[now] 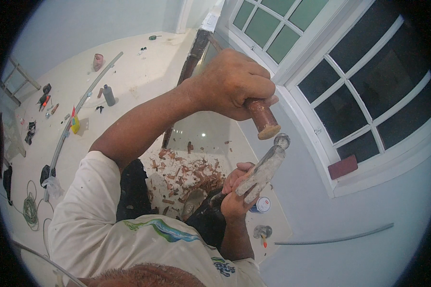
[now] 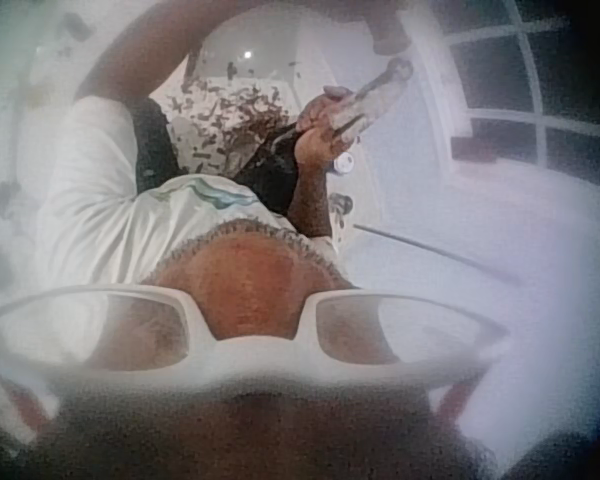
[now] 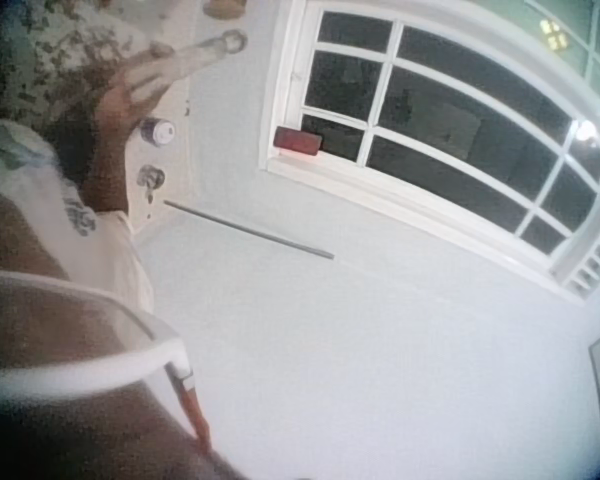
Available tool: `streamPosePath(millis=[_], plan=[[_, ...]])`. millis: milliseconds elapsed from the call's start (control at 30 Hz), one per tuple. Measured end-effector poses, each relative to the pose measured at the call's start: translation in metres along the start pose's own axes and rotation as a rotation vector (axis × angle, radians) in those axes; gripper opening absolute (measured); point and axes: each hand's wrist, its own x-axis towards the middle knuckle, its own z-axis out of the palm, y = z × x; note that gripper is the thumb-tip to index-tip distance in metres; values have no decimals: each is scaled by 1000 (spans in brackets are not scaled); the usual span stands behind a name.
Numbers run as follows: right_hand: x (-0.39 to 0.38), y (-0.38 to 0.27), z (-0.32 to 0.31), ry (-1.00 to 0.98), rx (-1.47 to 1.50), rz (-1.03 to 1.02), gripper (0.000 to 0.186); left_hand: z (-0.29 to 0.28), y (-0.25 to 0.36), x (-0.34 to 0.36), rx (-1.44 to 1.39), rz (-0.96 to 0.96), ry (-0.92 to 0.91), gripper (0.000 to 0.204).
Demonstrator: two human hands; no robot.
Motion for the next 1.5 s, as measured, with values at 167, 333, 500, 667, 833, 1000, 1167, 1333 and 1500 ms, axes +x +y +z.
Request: streamPosePath(millis=[167,333,500,667,833,1000,1167,1333,1500], plan=[[-4,-4,9,-10,-116,-64,57,-4,-1,1,-13,5,3,28],[-5,-12,15,-6,-121,-22,58,-7,1,5,41,4,-22,23],[-5,-12,13,-7,-108,-22,66,-5,-1,3,39,3,-18,22],[-5,-18,20,-42,-214,-100,64,-5,-1,2,-13,1,20,27],[3,-10,25,-143,-428,-562,51,-11,-2,0,26,24,41,26],[15,-14,43,-117,-742,-519,47,-16,-4,-2,-3,34,85,26],[25,-3,25,-321,-582,-685,36,-19,-4,-2,-2,20,77,26],[28,-7,46,-129,-743,-715,34,-20,-3,-5,-23,29,85,24],[16,-23,53,-347,-373,-515,36,-21,-1,-7,-19,41,97,26]])
